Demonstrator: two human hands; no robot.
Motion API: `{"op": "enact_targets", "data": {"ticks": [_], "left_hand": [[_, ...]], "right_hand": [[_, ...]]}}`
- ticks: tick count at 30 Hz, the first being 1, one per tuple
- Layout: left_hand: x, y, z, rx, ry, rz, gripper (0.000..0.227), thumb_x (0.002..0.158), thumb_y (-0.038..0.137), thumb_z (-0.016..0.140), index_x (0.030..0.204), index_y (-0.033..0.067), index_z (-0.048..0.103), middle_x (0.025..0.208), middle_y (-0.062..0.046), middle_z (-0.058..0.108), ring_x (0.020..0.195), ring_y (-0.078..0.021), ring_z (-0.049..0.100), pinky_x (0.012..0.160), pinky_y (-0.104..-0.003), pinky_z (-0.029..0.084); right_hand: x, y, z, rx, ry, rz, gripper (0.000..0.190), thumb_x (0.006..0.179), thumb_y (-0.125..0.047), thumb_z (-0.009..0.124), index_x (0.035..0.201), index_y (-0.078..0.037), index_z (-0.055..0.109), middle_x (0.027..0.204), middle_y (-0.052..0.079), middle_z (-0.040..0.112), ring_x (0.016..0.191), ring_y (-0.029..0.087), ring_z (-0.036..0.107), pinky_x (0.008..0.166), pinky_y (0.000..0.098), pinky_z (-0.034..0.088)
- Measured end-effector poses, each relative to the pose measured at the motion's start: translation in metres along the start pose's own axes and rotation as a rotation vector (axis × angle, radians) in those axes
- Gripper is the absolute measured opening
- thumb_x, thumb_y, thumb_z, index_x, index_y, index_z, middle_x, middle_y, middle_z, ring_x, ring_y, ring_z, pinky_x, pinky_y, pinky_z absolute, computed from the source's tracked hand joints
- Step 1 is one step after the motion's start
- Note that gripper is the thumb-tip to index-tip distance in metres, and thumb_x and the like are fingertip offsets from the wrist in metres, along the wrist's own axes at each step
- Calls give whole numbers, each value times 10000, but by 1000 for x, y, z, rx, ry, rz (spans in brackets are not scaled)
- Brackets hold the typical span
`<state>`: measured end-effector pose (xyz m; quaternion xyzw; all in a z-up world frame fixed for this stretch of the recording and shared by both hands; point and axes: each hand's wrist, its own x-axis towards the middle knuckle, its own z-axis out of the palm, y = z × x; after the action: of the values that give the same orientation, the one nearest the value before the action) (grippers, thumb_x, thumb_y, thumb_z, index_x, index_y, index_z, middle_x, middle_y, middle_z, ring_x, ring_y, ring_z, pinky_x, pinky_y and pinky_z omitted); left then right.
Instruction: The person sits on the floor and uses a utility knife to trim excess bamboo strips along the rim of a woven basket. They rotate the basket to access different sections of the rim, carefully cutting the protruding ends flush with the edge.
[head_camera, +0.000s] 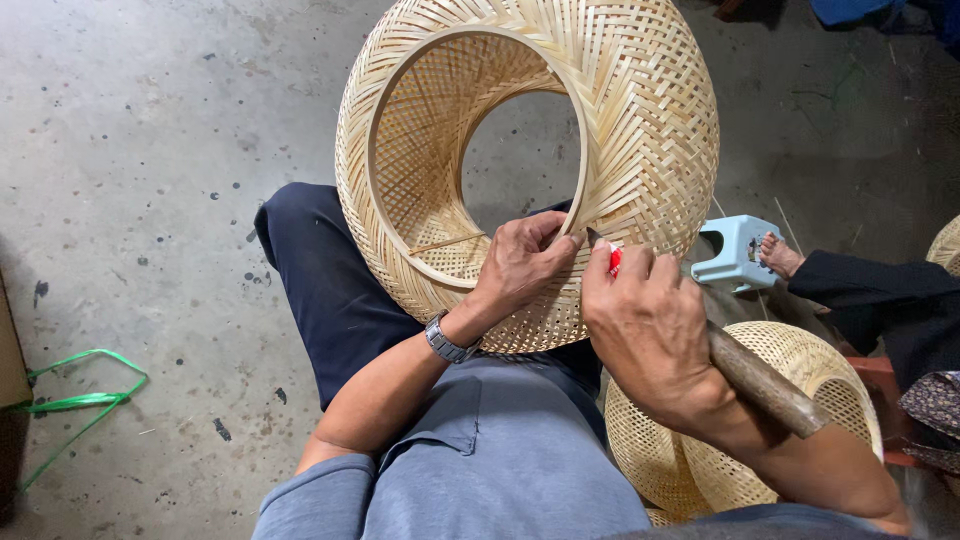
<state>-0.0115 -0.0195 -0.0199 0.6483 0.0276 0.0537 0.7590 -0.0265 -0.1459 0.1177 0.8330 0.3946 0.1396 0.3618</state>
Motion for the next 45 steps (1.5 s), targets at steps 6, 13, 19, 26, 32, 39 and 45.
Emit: {"op": "enact_targets", "data": {"ticks": [6, 13, 19, 26, 32, 39, 45], "left_hand": [[0, 0, 0, -20, 8, -22, 275, 967, 222, 645, 1122, 21, 752, 769, 20, 723, 679, -10, 587, 630, -230, 521], [-1, 0, -3, -171, -68, 8, 307, 990, 212, 644, 1213, 5, 685, 836, 18, 715, 708, -21, 599, 627, -223, 518], [-6, 9, -3, -42, -47, -9, 311, 970, 240, 675, 1180, 13, 716, 817, -19, 746, 680, -47, 640, 603, -239, 538], [-10, 5, -3, 44, -18, 149, 303, 1020, 247, 640, 1220, 26, 694, 883, -64, 784, 748, -73, 684, 677, -271, 566], [-13, 5, -3, 188, 86, 279, 303, 1000, 226, 662, 1210, 8, 672, 886, -108, 757, 735, -124, 725, 666, -285, 568], [-17, 13, -4, 253, 95, 266, 240, 1004, 213, 665, 1149, 29, 716, 680, -100, 695, 551, -132, 662, 544, -306, 515], [-22, 21, -3, 224, 79, 274, 188, 1025, 173, 634, 1123, 30, 707, 644, -94, 660, 550, -141, 659, 544, -313, 520]], "right_hand": [[4, 15, -2, 14, 38, -25, 204, 902, -124, 652, 1081, -51, 717, 742, 82, 638, 626, 168, 649, 430, 279, 540], [-15, 39, 21, 459, 34, -16, 331, 918, -167, 695, 1243, -104, 719, 773, 89, 667, 570, 157, 606, 467, 290, 541], [-26, 51, 33, 843, 191, 128, 413, 922, -259, 746, 1287, -74, 693, 849, 114, 676, 644, 194, 639, 550, 347, 535], [-18, 58, 58, 873, 316, 104, 384, 951, -179, 774, 1288, -23, 679, 952, 129, 679, 726, 221, 673, 607, 361, 551], [10, 80, 70, 733, 411, -97, 313, 900, -107, 788, 1203, -74, 715, 1061, 93, 661, 842, 239, 700, 717, 363, 602], [22, 89, 67, 444, 456, -257, 265, 906, -110, 752, 1167, -79, 720, 983, 35, 617, 808, 192, 673, 690, 334, 603], [27, 90, 73, 428, 483, -321, 251, 897, -132, 754, 1136, -65, 715, 993, 47, 636, 757, 181, 658, 643, 331, 593]]}}
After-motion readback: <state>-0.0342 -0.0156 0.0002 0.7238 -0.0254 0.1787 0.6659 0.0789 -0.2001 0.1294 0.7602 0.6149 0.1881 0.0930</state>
